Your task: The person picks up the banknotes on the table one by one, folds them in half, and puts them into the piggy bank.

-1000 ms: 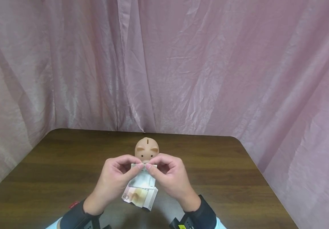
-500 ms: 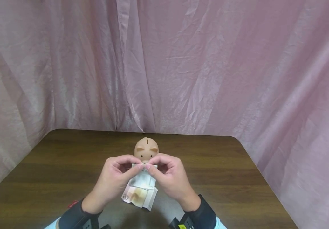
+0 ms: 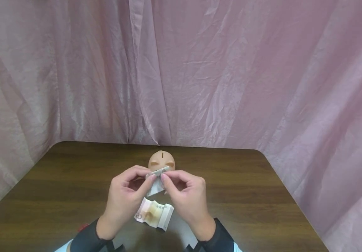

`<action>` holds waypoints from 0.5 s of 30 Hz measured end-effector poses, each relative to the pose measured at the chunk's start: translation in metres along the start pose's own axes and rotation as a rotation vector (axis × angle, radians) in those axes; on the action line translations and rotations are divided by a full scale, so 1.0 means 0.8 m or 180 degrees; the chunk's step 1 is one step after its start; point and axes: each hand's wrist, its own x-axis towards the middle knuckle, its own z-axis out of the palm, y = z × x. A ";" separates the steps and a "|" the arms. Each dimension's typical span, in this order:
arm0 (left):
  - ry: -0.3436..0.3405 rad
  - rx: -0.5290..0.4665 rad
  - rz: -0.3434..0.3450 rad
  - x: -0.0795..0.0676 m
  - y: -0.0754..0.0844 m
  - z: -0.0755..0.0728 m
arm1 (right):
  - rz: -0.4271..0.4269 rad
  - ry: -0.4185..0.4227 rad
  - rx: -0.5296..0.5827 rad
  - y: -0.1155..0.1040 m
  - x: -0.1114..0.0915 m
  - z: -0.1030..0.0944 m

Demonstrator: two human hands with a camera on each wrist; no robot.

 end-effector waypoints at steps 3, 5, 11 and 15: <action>-0.0094 -0.0012 0.0301 0.001 0.001 0.004 | 0.0098 -0.0097 0.0101 -0.001 0.000 0.000; -0.0147 0.0070 0.0447 0.001 0.001 0.006 | 0.0154 -0.0176 0.0178 -0.001 0.000 -0.001; -0.0233 0.0274 0.0675 0.003 0.003 0.006 | 0.0297 -0.0279 0.0215 0.000 0.001 -0.005; -0.0191 0.0278 0.0771 0.008 0.004 0.002 | 0.0264 -0.0230 0.0139 0.001 0.006 -0.009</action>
